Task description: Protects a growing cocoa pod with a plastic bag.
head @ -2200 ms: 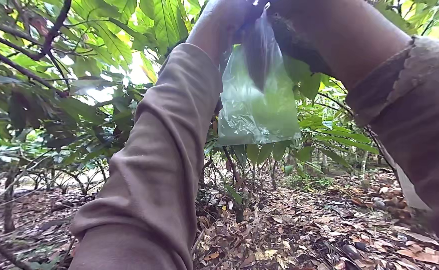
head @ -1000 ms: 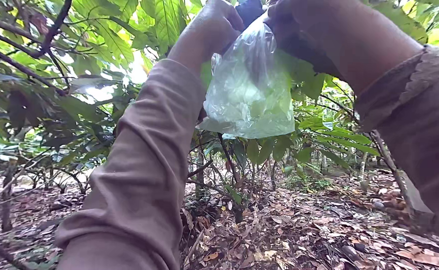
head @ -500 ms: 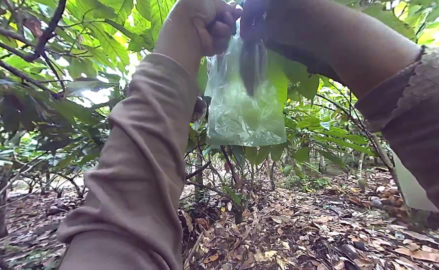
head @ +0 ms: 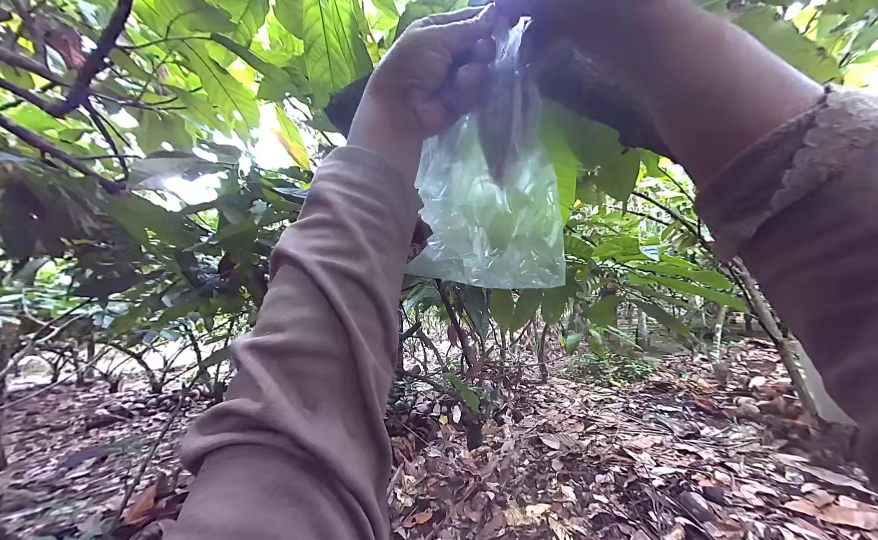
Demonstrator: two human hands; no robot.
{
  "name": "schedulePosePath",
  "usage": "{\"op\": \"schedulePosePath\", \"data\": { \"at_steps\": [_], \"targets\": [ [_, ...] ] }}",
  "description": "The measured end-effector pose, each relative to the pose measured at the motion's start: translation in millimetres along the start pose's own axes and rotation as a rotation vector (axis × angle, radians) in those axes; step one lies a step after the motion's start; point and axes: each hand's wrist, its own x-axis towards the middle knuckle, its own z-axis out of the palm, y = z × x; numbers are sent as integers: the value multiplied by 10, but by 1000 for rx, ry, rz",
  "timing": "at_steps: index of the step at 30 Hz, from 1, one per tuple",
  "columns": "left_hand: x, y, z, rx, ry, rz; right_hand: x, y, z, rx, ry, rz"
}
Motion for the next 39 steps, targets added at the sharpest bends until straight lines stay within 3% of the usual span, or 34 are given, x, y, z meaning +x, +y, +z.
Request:
{"op": "schedulePosePath", "data": {
  "at_steps": [3,6,13,20,26,30,33,39],
  "targets": [
    [25,-15,-44,18,-71,38,-54,-72,8,65,-10,31],
    [53,14,-25,133,-21,20,-54,-110,25,38,-37,90],
    [49,141,17,432,-15,-67,-68,-38,74,142,-18,28],
    [-20,169,178,680,160,-43,-28,27,126,133,26,36],
    [26,114,344,1222,327,152,-24,8,115,112,27,63],
    [98,-54,291,1297,418,375,-11,29,89,130,53,123],
    [109,-210,280,1294,528,476,26,22,96,143,79,268],
    [78,-340,292,1301,610,546,-18,-126,130,118,71,346]
  ]
}}
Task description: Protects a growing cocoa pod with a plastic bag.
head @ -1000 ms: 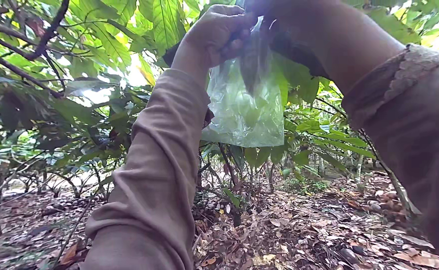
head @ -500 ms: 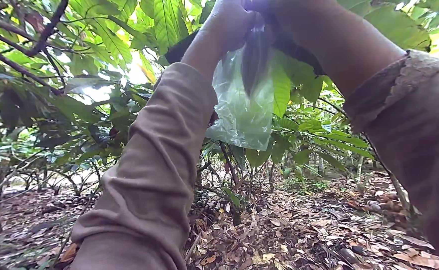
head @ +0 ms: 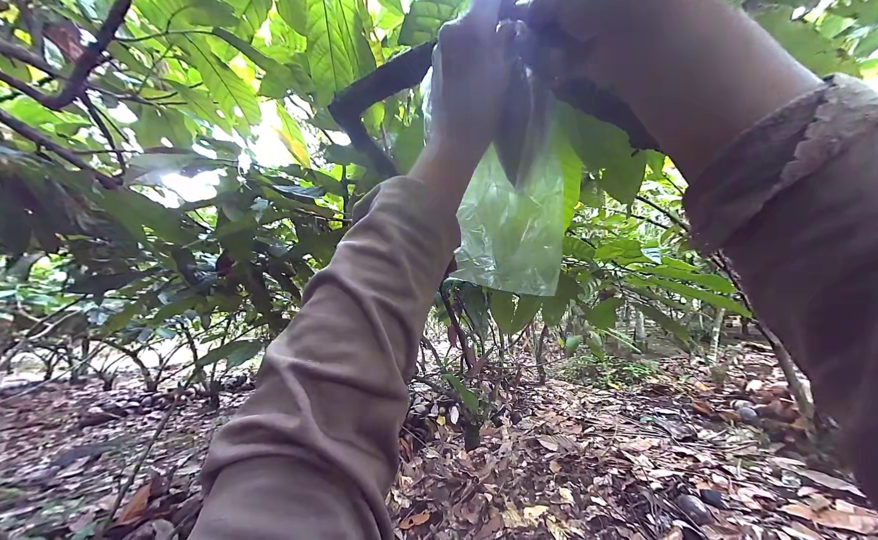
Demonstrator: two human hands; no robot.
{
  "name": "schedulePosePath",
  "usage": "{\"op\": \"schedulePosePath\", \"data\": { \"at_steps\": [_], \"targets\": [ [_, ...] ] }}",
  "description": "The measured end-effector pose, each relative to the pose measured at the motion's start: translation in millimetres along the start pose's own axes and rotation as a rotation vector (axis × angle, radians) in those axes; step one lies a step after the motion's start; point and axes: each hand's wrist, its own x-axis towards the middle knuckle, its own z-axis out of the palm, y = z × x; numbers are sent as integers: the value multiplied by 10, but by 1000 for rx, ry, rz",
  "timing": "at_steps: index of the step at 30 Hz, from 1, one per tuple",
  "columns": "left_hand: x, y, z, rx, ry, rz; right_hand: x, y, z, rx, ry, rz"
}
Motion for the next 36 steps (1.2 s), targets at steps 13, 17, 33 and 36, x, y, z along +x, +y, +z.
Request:
{"op": "schedulePosePath", "data": {
  "at_steps": [13,17,33,36],
  "targets": [
    [169,-116,-151,-184,-90,89,11,133,-59,25,-23,-107],
    [236,-102,-283,-270,-323,-111,-34,129,-11,-115,44,-96],
    [178,-181,-424,-953,-444,-586,17,260,-87,-389,39,-367],
    [162,-185,-362,-968,-387,-596,34,281,-75,-316,79,-362]
  ]
}}
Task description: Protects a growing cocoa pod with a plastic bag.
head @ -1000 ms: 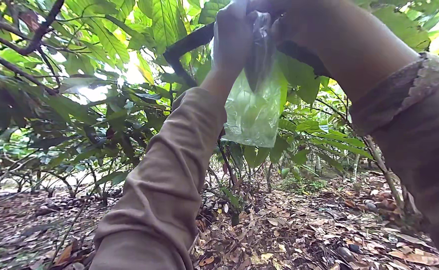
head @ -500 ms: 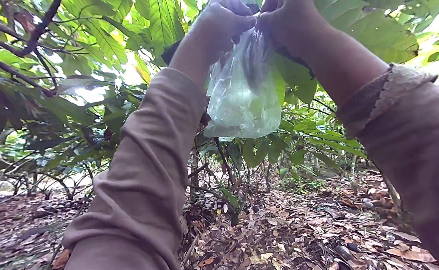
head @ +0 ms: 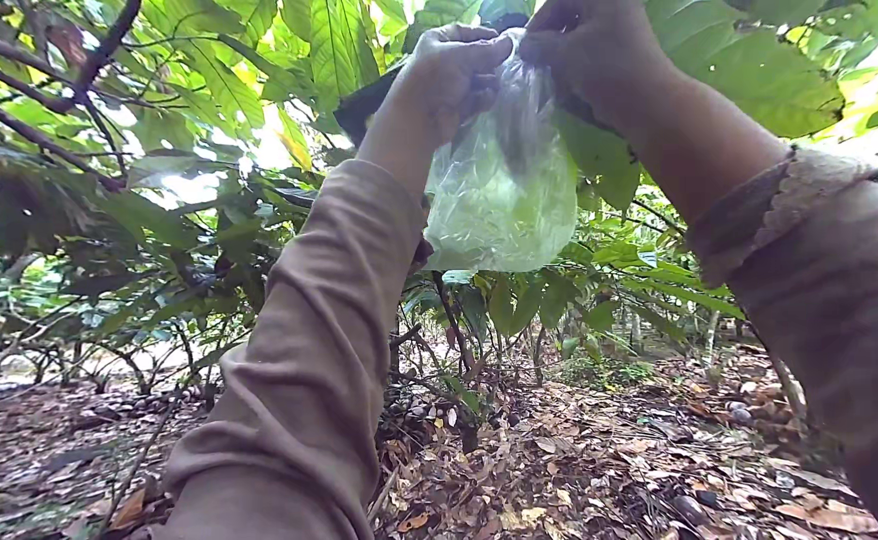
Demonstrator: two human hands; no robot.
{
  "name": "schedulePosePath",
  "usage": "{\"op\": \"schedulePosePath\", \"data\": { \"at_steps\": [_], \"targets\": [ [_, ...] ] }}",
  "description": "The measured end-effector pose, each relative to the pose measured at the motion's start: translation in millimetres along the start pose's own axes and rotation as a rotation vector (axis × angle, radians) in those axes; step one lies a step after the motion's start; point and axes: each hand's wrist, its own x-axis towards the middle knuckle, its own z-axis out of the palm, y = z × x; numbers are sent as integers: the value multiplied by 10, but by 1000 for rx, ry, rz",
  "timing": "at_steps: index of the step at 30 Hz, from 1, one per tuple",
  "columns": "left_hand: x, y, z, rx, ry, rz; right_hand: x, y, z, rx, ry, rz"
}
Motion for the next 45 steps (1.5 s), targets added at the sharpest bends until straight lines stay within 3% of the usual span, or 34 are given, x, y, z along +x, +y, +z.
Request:
{"op": "schedulePosePath", "data": {
  "at_steps": [4,7,10,14,20,27,31,35,37,39,42,45],
  "targets": [
    [-1,-76,88,-57,149,-21,-3,-18,20,218,48,133],
    [-41,-63,142,-254,261,-84,-17,-10,14,438,52,193],
    [-25,-64,163,-352,303,-153,22,26,10,645,53,187],
    [14,-129,227,-277,312,-157,63,45,8,790,-38,120],
    [-35,-109,265,-212,324,-198,18,11,-6,674,-84,157],
    [-22,-215,271,-473,220,0,33,-41,23,655,41,445],
    [1,-280,148,-527,116,42,6,-30,-19,525,44,401],
    [23,-421,33,-348,34,108,5,14,-21,493,18,336],
    [23,-467,65,-244,114,137,10,34,-26,484,13,317],
    [-25,-453,131,-156,197,78,7,39,-22,464,14,316],
    [-70,-374,171,-189,145,-82,4,62,-8,456,11,303],
    [-26,-331,225,-178,215,-86,-8,66,1,460,9,289]
  ]
}}
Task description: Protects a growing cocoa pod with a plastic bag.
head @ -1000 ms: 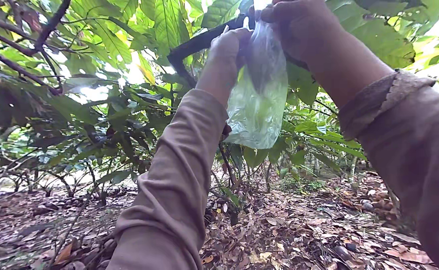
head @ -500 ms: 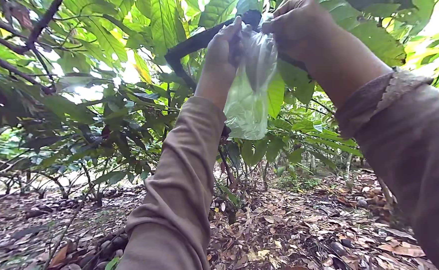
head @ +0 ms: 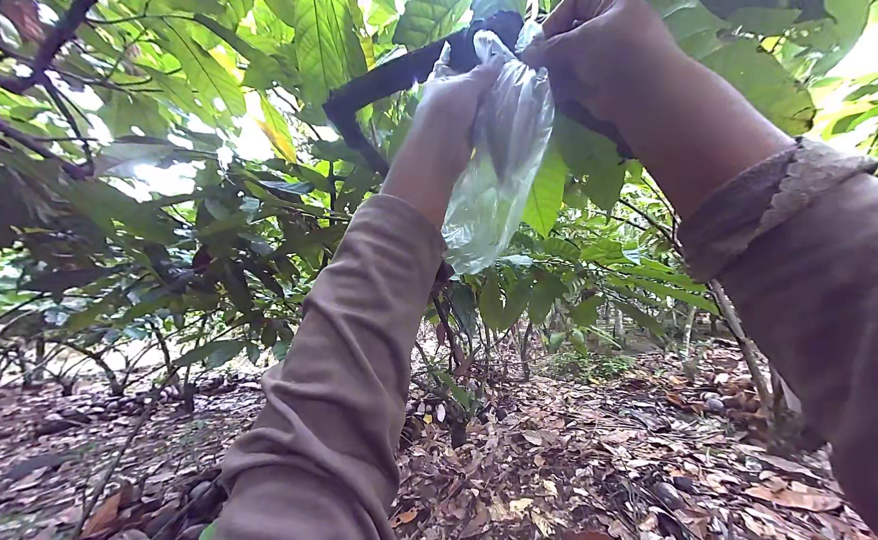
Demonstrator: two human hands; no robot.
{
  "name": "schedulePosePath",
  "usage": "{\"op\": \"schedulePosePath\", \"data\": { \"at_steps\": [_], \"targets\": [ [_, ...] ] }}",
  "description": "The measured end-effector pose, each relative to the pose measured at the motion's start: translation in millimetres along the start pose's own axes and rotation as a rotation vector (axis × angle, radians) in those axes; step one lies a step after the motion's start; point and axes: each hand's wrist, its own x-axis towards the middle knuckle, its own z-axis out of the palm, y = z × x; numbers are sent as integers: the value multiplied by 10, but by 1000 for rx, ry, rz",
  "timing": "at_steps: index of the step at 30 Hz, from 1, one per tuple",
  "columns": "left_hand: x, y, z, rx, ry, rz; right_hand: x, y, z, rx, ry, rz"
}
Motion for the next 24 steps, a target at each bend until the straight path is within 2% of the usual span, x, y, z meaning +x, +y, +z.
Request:
{"op": "schedulePosePath", "data": {
  "at_steps": [2,4,8,14,20,24],
  "targets": [
    [52,16,23,-5,82,8,-3,-2,4,-11,-8,-8],
    [71,60,50,-127,111,-43,1,-11,-1,-24,-20,-25],
    [116,35,61,-332,-14,16,3,-46,-13,-47,-28,-34],
    [95,-39,-23,-348,-222,149,-18,-82,5,-101,-2,-21],
    [74,-41,-55,-371,-223,118,-41,-75,25,-81,-15,-22],
    [92,-103,-44,-408,-206,111,-22,-28,57,-1,48,-19]
  ]
}}
